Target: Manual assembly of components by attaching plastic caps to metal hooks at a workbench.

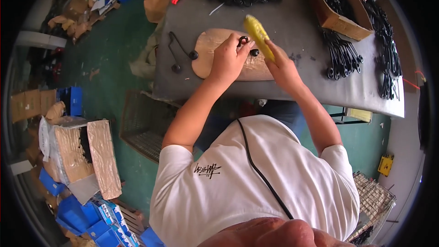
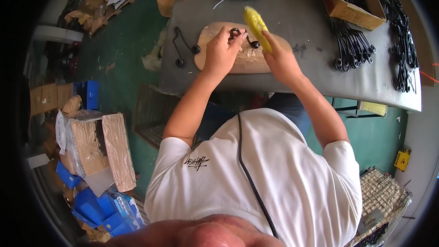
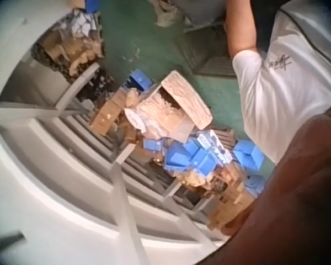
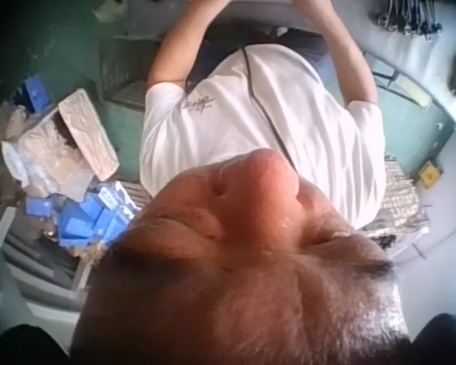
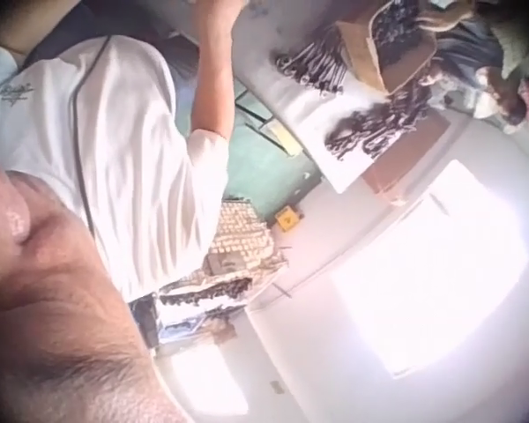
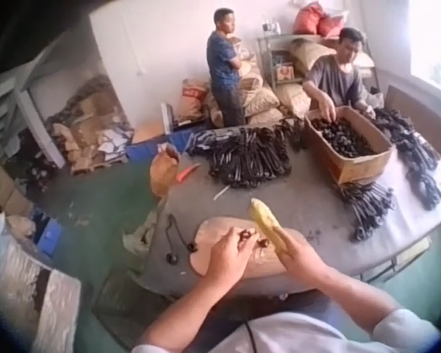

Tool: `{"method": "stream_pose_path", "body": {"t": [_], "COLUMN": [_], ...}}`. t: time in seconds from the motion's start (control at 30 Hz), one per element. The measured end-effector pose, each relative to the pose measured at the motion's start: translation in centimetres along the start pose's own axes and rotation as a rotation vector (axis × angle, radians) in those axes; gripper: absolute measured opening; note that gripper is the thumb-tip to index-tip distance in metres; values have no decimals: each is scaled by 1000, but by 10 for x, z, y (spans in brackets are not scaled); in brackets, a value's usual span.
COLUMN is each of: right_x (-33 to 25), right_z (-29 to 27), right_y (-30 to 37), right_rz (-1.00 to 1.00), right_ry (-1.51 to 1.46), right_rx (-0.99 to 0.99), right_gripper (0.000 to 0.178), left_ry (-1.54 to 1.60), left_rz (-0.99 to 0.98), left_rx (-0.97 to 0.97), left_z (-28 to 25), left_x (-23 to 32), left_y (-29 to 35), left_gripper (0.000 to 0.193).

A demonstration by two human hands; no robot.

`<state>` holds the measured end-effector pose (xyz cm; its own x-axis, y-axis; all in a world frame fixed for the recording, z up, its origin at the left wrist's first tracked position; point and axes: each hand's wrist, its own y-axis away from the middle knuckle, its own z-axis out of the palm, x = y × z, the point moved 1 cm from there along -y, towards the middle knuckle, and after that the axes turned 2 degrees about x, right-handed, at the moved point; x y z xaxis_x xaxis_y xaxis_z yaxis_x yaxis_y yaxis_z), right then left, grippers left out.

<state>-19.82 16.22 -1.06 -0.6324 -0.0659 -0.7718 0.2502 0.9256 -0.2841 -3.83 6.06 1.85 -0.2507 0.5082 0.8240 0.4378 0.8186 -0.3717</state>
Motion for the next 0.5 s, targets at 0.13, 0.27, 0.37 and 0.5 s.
{"method": "stream_pose_path", "body": {"t": [0.13, 0.27, 0.37, 0.5], "right_x": [-15, 13, 30, 61], "right_z": [-24, -22, -19, -32], "right_y": [-11, -12, -2, 13], "right_rz": [29, -8, 167, -54], "right_ry": [53, 353, 444, 596], "right_rx": [116, 185, 47, 168], "right_gripper": [63, 70, 64, 54], "left_ry": [-106, -38, 376, 681], "left_rz": [68, -52, -233, -292], "left_rx": [105, 269, 426, 349], "left_z": [1, -15, -54, -102], "left_x": [3, -20, -34, -125], "left_y": [-2, -16, -37, -73], "left_gripper": [26, 20, 31, 46]}}
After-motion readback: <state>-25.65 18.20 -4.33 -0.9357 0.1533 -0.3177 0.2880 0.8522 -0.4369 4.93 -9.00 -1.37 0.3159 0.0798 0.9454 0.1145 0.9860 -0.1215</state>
